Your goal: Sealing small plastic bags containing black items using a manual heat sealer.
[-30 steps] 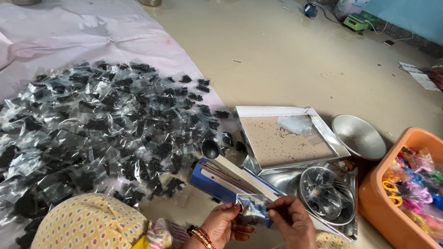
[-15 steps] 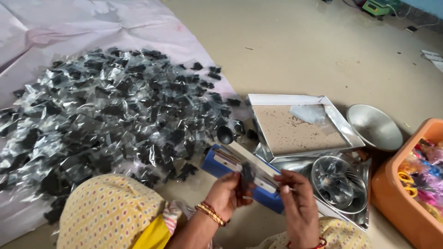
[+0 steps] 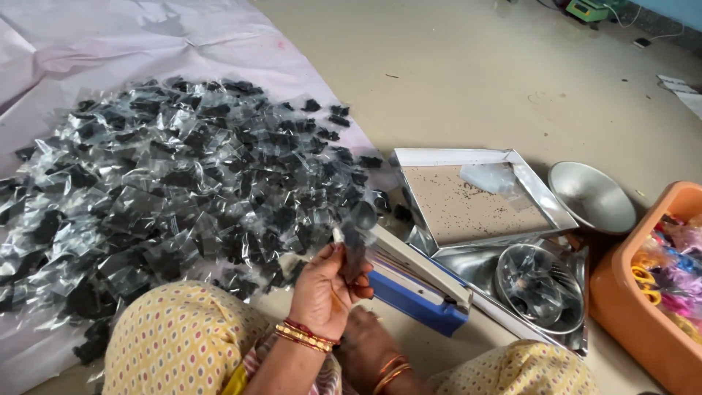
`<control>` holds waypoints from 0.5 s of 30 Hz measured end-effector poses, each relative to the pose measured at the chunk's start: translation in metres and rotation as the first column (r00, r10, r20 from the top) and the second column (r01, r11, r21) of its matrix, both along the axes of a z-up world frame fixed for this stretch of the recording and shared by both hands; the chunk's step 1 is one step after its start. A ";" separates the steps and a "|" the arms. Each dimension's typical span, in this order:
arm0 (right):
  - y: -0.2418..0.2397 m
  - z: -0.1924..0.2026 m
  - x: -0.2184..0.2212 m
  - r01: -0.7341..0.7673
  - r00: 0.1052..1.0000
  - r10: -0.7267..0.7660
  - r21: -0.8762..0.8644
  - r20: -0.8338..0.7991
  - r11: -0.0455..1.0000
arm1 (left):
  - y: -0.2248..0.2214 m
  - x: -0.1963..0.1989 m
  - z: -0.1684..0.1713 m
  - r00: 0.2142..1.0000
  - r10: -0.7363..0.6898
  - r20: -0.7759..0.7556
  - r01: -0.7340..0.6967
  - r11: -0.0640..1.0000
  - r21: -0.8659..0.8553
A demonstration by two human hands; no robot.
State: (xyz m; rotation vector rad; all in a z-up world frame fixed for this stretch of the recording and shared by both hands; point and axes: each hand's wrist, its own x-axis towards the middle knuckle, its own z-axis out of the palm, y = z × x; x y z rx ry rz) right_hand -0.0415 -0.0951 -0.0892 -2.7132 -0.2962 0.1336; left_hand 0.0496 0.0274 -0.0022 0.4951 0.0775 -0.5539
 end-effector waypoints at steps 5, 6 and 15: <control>0.005 -0.022 0.003 0.104 0.993 -0.113 0.168 0.044 0.980 | -0.007 0.003 -0.022 0.997 0.012 -0.076 -0.006 0.997 0.082; -0.009 -0.028 0.007 0.101 0.993 -0.110 0.170 0.046 0.980 | -0.008 0.004 -0.025 0.997 0.015 -0.074 -0.009 0.996 0.084; -0.113 -0.053 -0.005 0.458 0.883 -0.307 0.508 -0.355 0.730 | -0.020 0.004 -0.037 0.993 -0.006 -0.117 0.023 0.989 0.145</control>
